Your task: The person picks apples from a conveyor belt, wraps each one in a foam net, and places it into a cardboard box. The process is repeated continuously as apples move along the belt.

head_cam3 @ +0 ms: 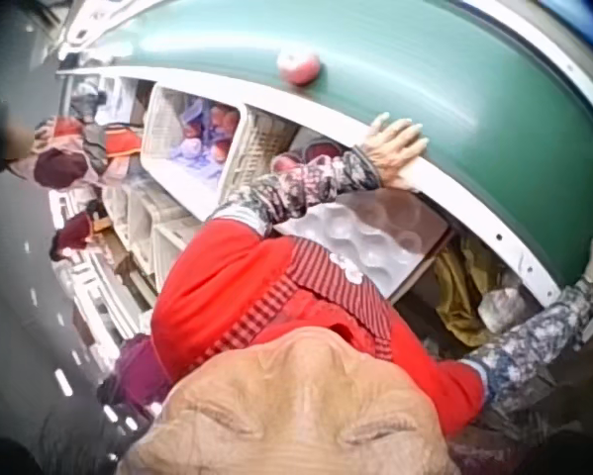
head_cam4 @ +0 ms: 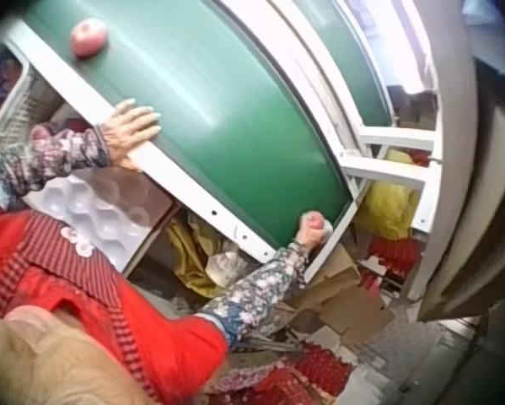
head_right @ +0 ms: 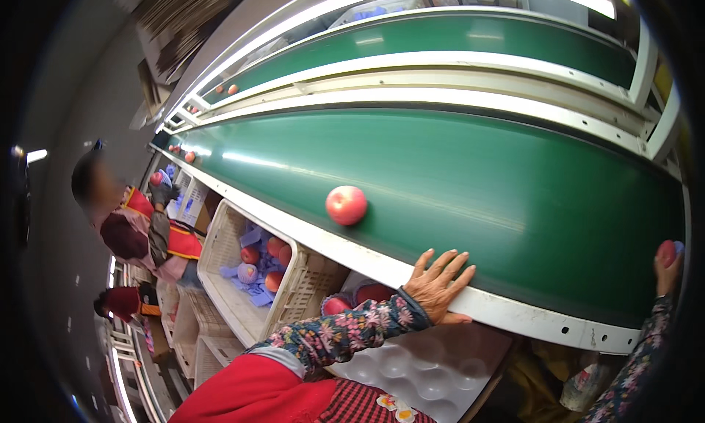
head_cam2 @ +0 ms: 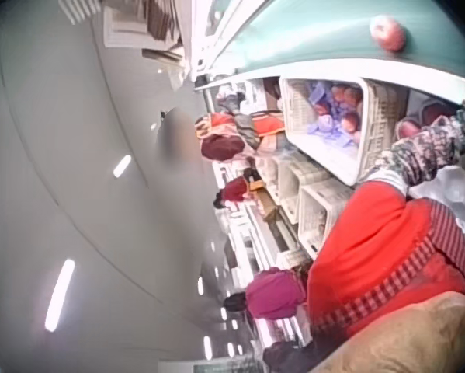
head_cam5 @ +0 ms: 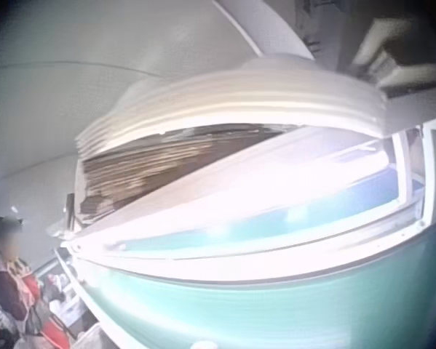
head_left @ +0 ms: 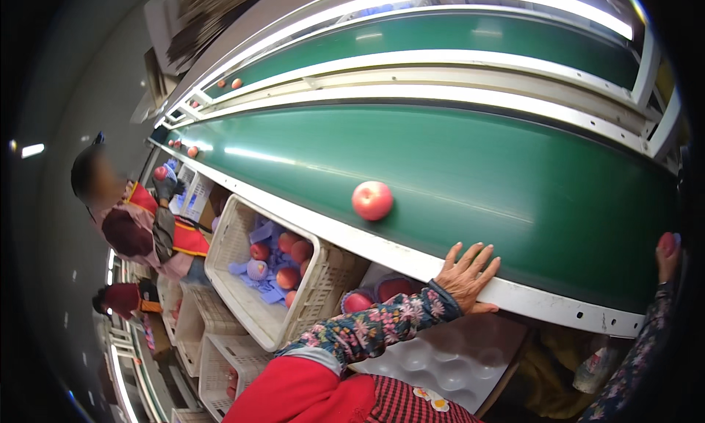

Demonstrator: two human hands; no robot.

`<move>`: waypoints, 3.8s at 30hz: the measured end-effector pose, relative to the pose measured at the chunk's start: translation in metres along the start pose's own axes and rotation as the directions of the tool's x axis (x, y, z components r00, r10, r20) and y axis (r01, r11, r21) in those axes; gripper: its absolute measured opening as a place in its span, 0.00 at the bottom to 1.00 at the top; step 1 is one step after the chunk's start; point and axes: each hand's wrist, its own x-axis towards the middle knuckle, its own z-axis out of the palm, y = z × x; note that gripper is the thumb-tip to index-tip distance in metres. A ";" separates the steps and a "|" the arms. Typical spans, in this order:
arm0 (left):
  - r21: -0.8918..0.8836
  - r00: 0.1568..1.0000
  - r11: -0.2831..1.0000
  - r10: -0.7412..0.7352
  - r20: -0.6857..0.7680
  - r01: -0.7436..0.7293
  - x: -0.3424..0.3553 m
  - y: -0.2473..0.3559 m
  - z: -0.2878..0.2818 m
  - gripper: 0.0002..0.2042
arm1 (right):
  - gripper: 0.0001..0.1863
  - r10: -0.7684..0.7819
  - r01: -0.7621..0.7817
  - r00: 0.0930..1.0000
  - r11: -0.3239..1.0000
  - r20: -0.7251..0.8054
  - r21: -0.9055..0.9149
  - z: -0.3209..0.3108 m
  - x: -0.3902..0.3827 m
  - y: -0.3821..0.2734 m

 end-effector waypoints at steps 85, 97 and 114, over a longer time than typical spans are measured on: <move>-0.988 0.976 0.154 -0.220 -0.004 0.031 -0.367 -0.213 -0.143 0.57 | 0.58 -0.993 0.187 -0.077 0.079 0.095 0.979 -0.318 -0.601 -0.729; -0.837 0.861 -0.267 -0.045 0.507 0.479 -0.360 -0.228 -0.162 0.34 | 0.48 -0.940 -0.654 0.144 0.145 0.310 0.743 -0.335 -0.610 -0.698; -0.898 0.868 0.440 -0.445 -0.219 -0.001 -0.352 -0.171 -0.143 0.09 | 0.37 -0.652 -0.483 0.606 0.154 0.456 0.862 -0.294 -0.624 -0.679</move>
